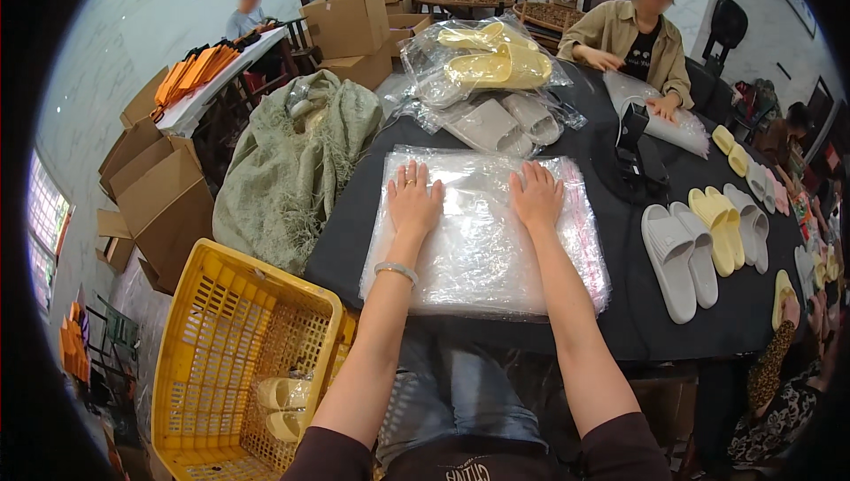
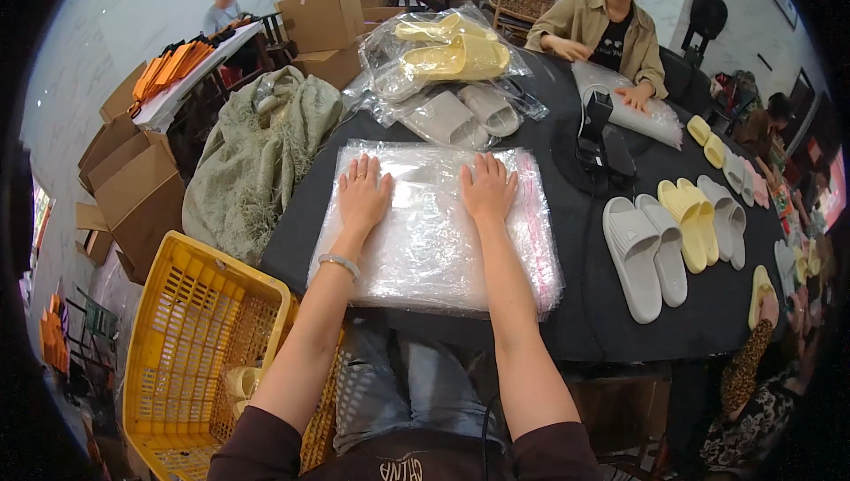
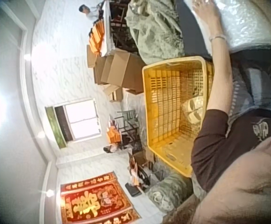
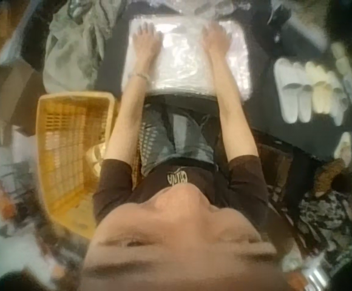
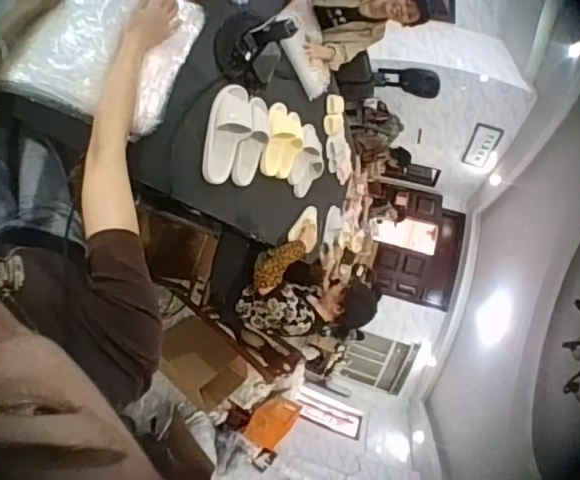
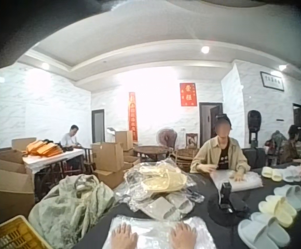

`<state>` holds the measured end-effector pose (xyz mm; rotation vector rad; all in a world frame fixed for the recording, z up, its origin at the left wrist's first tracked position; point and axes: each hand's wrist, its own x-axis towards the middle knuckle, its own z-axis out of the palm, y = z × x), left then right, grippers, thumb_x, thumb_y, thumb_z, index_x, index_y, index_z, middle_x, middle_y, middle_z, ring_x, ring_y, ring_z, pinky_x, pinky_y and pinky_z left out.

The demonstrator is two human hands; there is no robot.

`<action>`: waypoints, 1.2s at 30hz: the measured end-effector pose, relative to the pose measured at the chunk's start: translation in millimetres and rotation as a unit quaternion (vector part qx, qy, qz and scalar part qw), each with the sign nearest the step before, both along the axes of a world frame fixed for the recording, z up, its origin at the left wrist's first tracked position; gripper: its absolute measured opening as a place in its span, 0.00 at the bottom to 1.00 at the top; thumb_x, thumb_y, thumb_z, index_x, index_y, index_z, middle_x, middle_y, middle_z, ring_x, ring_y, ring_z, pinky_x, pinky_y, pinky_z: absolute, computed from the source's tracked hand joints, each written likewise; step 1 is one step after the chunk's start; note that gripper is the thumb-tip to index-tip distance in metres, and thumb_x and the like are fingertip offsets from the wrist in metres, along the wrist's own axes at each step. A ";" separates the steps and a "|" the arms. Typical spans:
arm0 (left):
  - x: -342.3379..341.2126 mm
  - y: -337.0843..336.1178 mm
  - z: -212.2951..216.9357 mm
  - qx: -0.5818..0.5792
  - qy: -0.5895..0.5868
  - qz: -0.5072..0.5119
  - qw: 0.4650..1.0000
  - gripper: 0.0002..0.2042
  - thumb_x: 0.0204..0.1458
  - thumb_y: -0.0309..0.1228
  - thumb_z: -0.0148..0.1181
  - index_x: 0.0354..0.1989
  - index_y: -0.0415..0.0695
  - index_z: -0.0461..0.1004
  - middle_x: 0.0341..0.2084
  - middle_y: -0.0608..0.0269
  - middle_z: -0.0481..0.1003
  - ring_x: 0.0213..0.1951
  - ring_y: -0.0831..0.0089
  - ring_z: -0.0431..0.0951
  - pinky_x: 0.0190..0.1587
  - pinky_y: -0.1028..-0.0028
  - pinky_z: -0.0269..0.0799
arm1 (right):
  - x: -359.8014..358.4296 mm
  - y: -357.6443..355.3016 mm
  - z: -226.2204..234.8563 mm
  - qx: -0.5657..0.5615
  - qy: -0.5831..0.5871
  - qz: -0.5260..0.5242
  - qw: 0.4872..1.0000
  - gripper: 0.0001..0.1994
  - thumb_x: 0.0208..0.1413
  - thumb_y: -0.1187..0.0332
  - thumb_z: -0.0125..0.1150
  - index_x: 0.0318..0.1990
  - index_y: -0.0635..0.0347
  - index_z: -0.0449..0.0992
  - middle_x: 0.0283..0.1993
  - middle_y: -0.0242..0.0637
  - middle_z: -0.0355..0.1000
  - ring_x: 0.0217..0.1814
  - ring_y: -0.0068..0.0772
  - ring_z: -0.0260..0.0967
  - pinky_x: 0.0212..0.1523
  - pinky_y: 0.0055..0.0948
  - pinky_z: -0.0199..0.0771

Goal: The person packs pairs of yellow and white plastic slippers into clear plastic bags. They retrieve slippers from a yellow basket and a large sack, place them on a table, and wrap them in plastic. The person also moves the yellow basket and handles a sack of slippers during the process.

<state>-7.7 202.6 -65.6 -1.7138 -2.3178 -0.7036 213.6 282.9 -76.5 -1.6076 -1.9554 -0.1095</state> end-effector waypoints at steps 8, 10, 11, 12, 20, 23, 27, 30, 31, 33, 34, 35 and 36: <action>0.8 -1.6 3.7 -0.020 -0.005 -0.001 1.000 0.28 0.59 0.49 0.39 0.64 0.46 0.60 0.66 0.59 0.56 0.68 0.62 0.50 0.68 0.59 0.41 | 0.6 -2.8 2.0 0.000 0.011 0.003 1.000 0.24 0.59 0.49 0.45 0.57 0.51 0.70 0.63 0.31 0.63 0.66 0.33 0.55 0.67 0.51 0.45; 2.2 -2.0 4.9 -0.022 -0.006 -0.002 1.000 0.28 0.59 0.49 0.39 0.64 0.46 0.59 0.66 0.59 0.55 0.68 0.62 0.50 0.68 0.59 0.41 | 1.2 -1.9 1.3 -0.001 0.011 0.002 1.000 0.24 0.59 0.49 0.45 0.57 0.51 0.70 0.63 0.32 0.63 0.66 0.33 0.55 0.67 0.51 0.45; 1.8 -2.2 4.8 -0.022 -0.007 -0.002 1.000 0.28 0.59 0.49 0.39 0.64 0.46 0.59 0.66 0.59 0.55 0.68 0.62 0.50 0.68 0.59 0.40 | 0.5 -2.0 1.8 -0.001 0.011 0.002 1.000 0.24 0.59 0.49 0.45 0.57 0.51 0.69 0.63 0.32 0.63 0.66 0.33 0.55 0.67 0.51 0.45; 1.3 -2.6 4.6 -0.022 -0.008 -0.002 1.000 0.28 0.59 0.49 0.39 0.64 0.46 0.59 0.66 0.59 0.55 0.68 0.62 0.50 0.68 0.59 0.40 | 0.3 -2.4 2.2 -0.003 0.011 0.003 1.000 0.24 0.59 0.49 0.45 0.57 0.51 0.69 0.63 0.32 0.63 0.66 0.33 0.55 0.67 0.51 0.45; 1.9 0.8 5.2 -0.018 0.002 -0.001 1.000 0.28 0.59 0.49 0.39 0.65 0.46 0.59 0.67 0.59 0.54 0.69 0.62 0.49 0.68 0.59 0.39 | 3.1 -2.4 4.7 0.018 0.023 0.002 1.000 0.24 0.58 0.49 0.47 0.56 0.52 0.70 0.62 0.33 0.64 0.65 0.34 0.57 0.66 0.52 0.47; 1.1 -3.3 5.0 -0.021 -0.001 -0.001 1.000 0.28 0.59 0.48 0.39 0.65 0.46 0.59 0.67 0.59 0.54 0.69 0.62 0.49 0.68 0.59 0.40 | 1.6 -5.9 5.3 0.005 0.011 0.007 1.000 0.24 0.58 0.49 0.47 0.56 0.53 0.71 0.62 0.33 0.64 0.65 0.34 0.57 0.66 0.52 0.48; 2.0 -4.1 4.9 -0.029 0.008 0.000 1.000 0.27 0.60 0.48 0.39 0.65 0.46 0.59 0.67 0.59 0.54 0.69 0.61 0.49 0.68 0.59 0.41 | 1.1 -3.9 1.0 0.016 0.016 0.007 1.000 0.24 0.58 0.49 0.47 0.56 0.53 0.70 0.62 0.33 0.63 0.66 0.34 0.56 0.66 0.53 0.48; 0.2 -3.1 5.4 -0.037 0.006 0.001 0.999 0.28 0.59 0.48 0.39 0.65 0.46 0.59 0.67 0.59 0.54 0.69 0.61 0.49 0.68 0.59 0.41 | -0.1 -2.2 0.4 0.011 0.022 0.010 1.000 0.24 0.58 0.49 0.46 0.56 0.53 0.70 0.63 0.33 0.63 0.66 0.34 0.55 0.66 0.52 0.47; 0.1 -2.7 4.3 -0.036 0.000 0.000 0.999 0.28 0.59 0.48 0.39 0.65 0.46 0.59 0.67 0.59 0.54 0.69 0.61 0.48 0.68 0.59 0.40 | 0.0 -3.0 0.4 0.007 0.022 0.009 1.000 0.24 0.59 0.49 0.46 0.56 0.53 0.70 0.63 0.33 0.63 0.66 0.34 0.55 0.66 0.52 0.47; 3.2 -1.1 4.2 -0.034 -0.007 -0.003 0.999 0.28 0.59 0.48 0.39 0.65 0.46 0.59 0.67 0.60 0.54 0.69 0.62 0.48 0.69 0.60 0.39 | 2.5 -4.3 4.0 -0.011 0.020 0.008 1.000 0.25 0.59 0.49 0.44 0.58 0.53 0.69 0.64 0.34 0.62 0.67 0.34 0.54 0.67 0.52 0.45; 3.5 -2.1 3.7 -0.038 -0.006 0.000 0.999 0.28 0.59 0.48 0.39 0.65 0.47 0.59 0.67 0.60 0.54 0.69 0.62 0.48 0.69 0.60 0.39 | 2.7 -5.6 4.0 -0.016 0.017 0.009 1.000 0.25 0.59 0.49 0.44 0.58 0.52 0.69 0.64 0.34 0.62 0.67 0.34 0.54 0.67 0.52 0.44; 3.5 -2.2 4.7 -0.040 -0.003 0.001 0.999 0.28 0.59 0.49 0.39 0.65 0.47 0.59 0.67 0.60 0.54 0.69 0.63 0.48 0.69 0.60 0.39 | 3.0 -5.8 4.7 -0.019 0.014 0.009 1.000 0.25 0.60 0.49 0.44 0.59 0.52 0.69 0.64 0.34 0.61 0.67 0.34 0.54 0.67 0.52 0.44; 3.5 -2.5 5.3 -0.043 0.000 0.003 0.999 0.28 0.59 0.49 0.39 0.65 0.47 0.59 0.67 0.60 0.54 0.69 0.63 0.48 0.69 0.60 0.39 | 3.0 -5.6 4.8 -0.022 0.012 0.010 1.000 0.25 0.60 0.49 0.44 0.59 0.52 0.68 0.64 0.34 0.61 0.67 0.34 0.54 0.67 0.52 0.44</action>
